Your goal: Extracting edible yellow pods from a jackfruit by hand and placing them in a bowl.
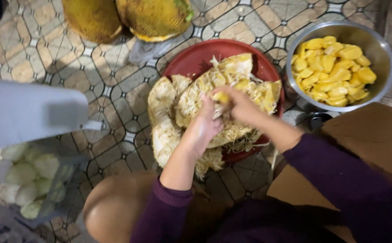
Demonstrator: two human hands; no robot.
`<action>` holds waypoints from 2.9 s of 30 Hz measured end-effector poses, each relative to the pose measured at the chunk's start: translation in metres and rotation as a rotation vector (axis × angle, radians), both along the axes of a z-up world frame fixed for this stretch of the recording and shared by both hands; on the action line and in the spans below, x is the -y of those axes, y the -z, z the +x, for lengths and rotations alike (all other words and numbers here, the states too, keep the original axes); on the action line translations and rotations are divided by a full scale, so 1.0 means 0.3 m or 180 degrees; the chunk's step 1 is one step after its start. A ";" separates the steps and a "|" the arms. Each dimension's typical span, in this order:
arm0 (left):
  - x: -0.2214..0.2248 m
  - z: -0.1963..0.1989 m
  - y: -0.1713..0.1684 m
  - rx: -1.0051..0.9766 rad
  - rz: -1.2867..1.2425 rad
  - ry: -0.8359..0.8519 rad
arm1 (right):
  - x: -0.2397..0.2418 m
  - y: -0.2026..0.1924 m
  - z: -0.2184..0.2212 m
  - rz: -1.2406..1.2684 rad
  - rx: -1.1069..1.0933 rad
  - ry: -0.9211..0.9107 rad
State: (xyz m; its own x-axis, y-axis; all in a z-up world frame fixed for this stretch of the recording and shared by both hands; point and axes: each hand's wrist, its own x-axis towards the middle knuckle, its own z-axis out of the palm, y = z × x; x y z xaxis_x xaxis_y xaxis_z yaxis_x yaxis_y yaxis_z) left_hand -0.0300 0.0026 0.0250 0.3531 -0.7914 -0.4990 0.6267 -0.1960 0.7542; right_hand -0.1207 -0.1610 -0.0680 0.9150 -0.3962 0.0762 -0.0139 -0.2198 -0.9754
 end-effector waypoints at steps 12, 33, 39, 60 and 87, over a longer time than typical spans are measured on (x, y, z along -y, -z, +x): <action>-0.111 0.091 -0.249 0.0532 -0.0455 -0.1852 | 0.620 0.425 0.082 -0.2949 -0.2635 0.0126; -0.035 0.192 -0.157 0.0038 0.0445 -0.1799 | 0.469 0.946 0.602 -0.2481 -0.2902 -0.0546; -0.003 0.186 -0.145 -0.0060 0.0545 -0.1865 | 0.426 0.863 0.602 -0.2168 -0.2655 -0.0904; -0.065 0.107 -0.128 -0.0128 0.0292 -0.1853 | 0.497 0.384 0.372 -0.0110 -0.2264 -0.0507; 0.096 0.010 0.233 -0.0448 -0.0853 -0.0435 | 0.183 -0.143 0.114 0.2851 -0.0106 -0.0595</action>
